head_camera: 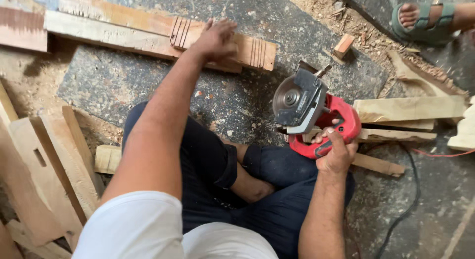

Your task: The person sits on the floor of a woodworking shop and uses a circular saw to cut notches into wooden planks and strips. They hold each piece steady with one hand while guiding the saw with the other, then set cut pieces aside and pick up new pieces from the pile around them.

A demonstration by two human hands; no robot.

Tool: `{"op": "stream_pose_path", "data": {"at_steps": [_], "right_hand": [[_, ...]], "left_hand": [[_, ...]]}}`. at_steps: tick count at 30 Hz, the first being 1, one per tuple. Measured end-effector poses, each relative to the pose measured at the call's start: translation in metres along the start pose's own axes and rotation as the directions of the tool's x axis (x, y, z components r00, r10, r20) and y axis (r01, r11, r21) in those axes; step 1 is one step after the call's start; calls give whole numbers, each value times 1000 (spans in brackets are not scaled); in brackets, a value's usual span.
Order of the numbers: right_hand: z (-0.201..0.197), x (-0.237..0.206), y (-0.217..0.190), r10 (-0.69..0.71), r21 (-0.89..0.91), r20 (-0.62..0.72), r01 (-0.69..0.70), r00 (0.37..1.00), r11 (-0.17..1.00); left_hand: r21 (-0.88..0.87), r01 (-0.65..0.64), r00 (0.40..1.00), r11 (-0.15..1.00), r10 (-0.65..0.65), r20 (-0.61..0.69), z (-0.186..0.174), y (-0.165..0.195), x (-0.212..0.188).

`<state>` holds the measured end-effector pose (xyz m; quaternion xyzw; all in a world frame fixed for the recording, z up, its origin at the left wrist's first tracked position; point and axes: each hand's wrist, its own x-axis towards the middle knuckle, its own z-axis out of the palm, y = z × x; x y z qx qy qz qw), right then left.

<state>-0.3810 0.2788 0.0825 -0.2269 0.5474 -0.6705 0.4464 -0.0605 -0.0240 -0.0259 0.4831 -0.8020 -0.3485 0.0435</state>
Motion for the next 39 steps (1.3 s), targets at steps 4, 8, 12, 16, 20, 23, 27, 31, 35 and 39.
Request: {"op": "stream_pose_path", "data": {"at_steps": [4,8,12,16,20,23,27,31,35,39], "right_hand": [[-10,3,2,-54,20,2,54,999,998],[-9,-1,3,-43,66,-63,48,997,997],[-3,-2,1,-12,137,-94,25,996,990],[2,-2,-1,30,158,-94,-15,995,987],[3,-3,3,19,118,-86,-9,996,993],[1,-2,8,19,86,-71,-13,997,996],[3,-1,10,-26,-3,-5,26,1000,1000],[13,0,7,-44,-95,79,52,996,994],[30,12,5,17,-205,104,5,994,979],[46,28,6,24,-283,129,14,991,959]], "left_hand": [[488,-42,998,872,18,53,-1,9,-17],[275,58,974,960,-115,194,-29,20,-12],[125,266,885,956,-293,362,-70,37,3],[204,267,818,942,-334,469,-97,53,19],[220,230,803,948,-313,507,-104,46,34],[208,166,837,964,-249,487,-86,34,30],[324,25,949,946,-124,289,-36,21,-4],[411,44,979,911,-122,164,1,12,-23],[182,128,984,975,-102,-145,19,18,-8],[128,211,835,969,-111,-539,48,36,9]]}}
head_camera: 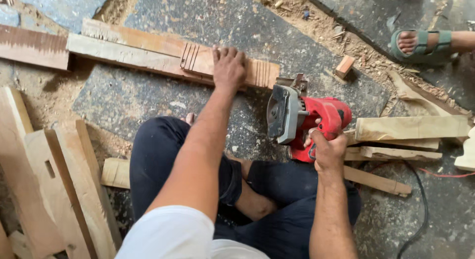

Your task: The person sits on the floor of a woodworking shop and uses a circular saw to cut notches into wooden planks and strips. They hold each piece steady with one hand while guiding the saw with the other, then set cut pieces aside and pick up new pieces from the pile around them.

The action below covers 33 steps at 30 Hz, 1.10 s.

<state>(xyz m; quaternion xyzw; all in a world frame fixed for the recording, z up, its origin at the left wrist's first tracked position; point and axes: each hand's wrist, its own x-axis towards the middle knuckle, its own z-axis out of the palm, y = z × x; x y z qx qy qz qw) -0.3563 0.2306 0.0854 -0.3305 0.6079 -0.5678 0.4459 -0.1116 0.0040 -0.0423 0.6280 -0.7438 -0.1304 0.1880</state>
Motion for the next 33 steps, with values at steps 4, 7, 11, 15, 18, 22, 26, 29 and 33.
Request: {"op": "stream_pose_path", "data": {"at_steps": [4,7,11,15,18,22,26,29,33], "right_hand": [[8,6,0,89,-91,-24,-91,996,992],[12,9,-1,129,-139,-36,-132,991,981],[14,15,-5,126,-163,-41,-131,991,978],[15,24,-12,121,-201,-58,-130,991,971],[15,30,-16,131,-228,-71,-144,989,963],[12,35,-19,159,-235,-90,-176,983,956],[12,40,-18,131,-232,-85,-147,988,962],[14,44,-18,128,-237,-99,-149,987,960],[18,46,-16,113,-254,-121,-141,986,957]], "left_hand": [[41,22,999,999,-24,31,10,4,-6],[76,8,998,997,-12,61,9,5,-4],[5,35,995,999,-35,97,8,10,-4],[-13,31,990,999,-29,141,10,12,0],[3,24,988,1000,-24,155,12,15,2],[-32,28,989,999,-23,148,14,17,2],[-40,21,981,999,-13,196,14,18,3],[-45,7,984,999,2,180,14,19,3],[-58,1,982,998,10,190,14,20,2]]}}
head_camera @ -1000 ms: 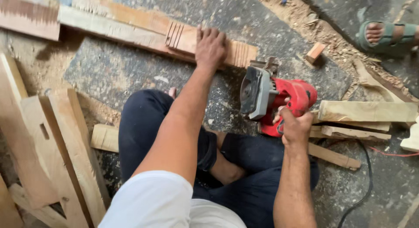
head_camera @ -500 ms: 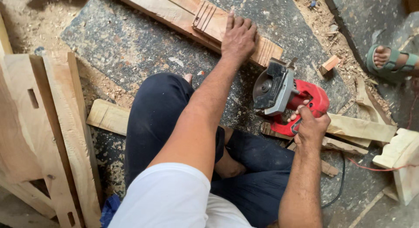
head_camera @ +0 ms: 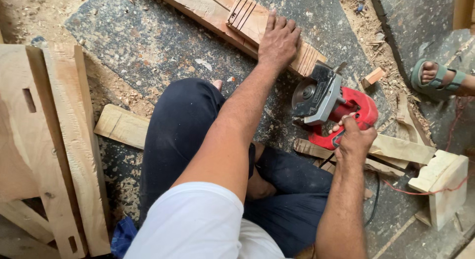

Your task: The person sits on the floor of a woodworking shop and uses a circular saw to cut notches into wooden planks and strips. They hold each piece steady with one hand while guiding the saw with the other, then set cut pieces aside and pick up new pieces from the pile around them.

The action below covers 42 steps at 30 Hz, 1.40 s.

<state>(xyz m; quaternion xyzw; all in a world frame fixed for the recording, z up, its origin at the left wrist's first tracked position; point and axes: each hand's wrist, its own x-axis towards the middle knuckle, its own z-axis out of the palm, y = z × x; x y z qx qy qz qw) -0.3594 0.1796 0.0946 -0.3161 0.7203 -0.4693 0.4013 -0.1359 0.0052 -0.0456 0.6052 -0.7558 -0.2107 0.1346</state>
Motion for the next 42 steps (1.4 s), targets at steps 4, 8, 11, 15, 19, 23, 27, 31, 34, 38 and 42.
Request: {"op": "stream_pose_path", "data": {"at_steps": [4,8,11,15,19,23,27,31,34,38,42], "right_hand": [[4,-1,4,-33,23,-30,33,999,999],[9,-1,9,-82,12,-46,82,996,997],[13,2,9,-75,29,-42,76,996,997],[15,9,3,-62,24,-37,63,997,998],[18,13,0,-75,28,-27,76,997,997],[22,21,-1,-75,36,-28,76,997,996],[27,30,-1,-125,7,-38,125,991,992],[35,36,-6,-99,85,-6,99,995,992],[40,43,-13,-83,51,-18,84,996,995],[37,54,-15,-69,76,3,68,998,995],[37,69,-5,-77,70,0,76,997,995]], "left_hand": [[-38,-10,999,999,8,-53,0,0,1],[-60,-5,1000,998,5,-7,0,-1,1],[-44,3,1000,999,-3,8,1,0,1],[-29,7,999,1000,-8,-45,4,1,3],[-50,11,999,999,-12,-36,7,1,5],[-42,11,997,999,-14,-72,7,0,5],[-46,-5,999,999,3,-43,5,-1,5],[-43,-8,1000,999,7,-19,4,-2,5],[45,-17,995,999,21,-93,3,-2,6],[-24,5,999,1000,-7,-52,2,-3,7],[-29,13,999,999,-15,-42,2,-7,6]]}}
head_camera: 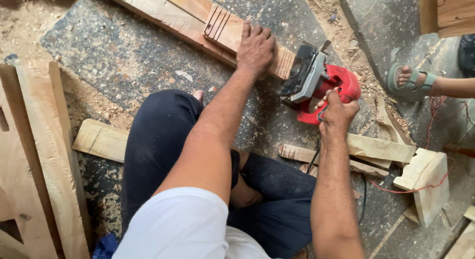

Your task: The person sits on the floor of a woodworking shop and uses a circular saw to cut notches into wooden planks and strips. They hold each piece steady with one hand while guiding the saw with the other, then set cut pieces aside and pick up new pieces from the pile around them.

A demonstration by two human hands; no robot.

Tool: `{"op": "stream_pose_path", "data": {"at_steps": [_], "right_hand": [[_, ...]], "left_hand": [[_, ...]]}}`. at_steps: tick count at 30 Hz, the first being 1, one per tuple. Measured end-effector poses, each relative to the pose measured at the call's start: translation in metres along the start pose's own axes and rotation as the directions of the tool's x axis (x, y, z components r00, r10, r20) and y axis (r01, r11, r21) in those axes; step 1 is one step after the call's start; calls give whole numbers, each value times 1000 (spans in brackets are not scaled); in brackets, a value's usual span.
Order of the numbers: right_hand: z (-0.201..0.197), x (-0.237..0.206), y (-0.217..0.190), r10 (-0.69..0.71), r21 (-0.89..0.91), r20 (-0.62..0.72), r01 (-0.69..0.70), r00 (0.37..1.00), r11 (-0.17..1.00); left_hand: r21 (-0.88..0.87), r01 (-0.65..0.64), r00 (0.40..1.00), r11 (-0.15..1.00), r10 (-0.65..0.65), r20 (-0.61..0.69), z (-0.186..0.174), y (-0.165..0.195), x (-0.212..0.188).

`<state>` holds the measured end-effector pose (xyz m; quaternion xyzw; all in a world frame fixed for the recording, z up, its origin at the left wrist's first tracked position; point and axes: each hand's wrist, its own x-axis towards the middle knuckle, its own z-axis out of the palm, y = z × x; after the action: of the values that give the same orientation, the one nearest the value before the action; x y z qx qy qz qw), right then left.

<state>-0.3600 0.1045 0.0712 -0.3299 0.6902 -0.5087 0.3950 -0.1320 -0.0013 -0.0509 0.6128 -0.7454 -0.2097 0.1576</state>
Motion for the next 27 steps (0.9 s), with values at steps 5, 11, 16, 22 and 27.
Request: {"op": "stream_pose_path", "data": {"at_steps": [5,11,16,22,27], "right_hand": [[21,30,8,-62,58,-30,63,998,996],[-21,23,-24,-85,272,11,79,996,959],[-92,-37,-10,-68,521,-12,64,998,851],[-147,-108,45,51,814,-157,100,986,572],[-187,-164,73,127,910,-383,349,915,225]], "left_hand": [[39,-93,995,995,94,-39,-7,-4,-6],[111,-58,996,992,50,69,-28,1,-15],[99,-68,992,993,56,117,-14,-9,-8],[-559,-9,1000,829,11,2,16,-54,1],[-577,-231,947,784,45,-318,-28,-76,0]]}}
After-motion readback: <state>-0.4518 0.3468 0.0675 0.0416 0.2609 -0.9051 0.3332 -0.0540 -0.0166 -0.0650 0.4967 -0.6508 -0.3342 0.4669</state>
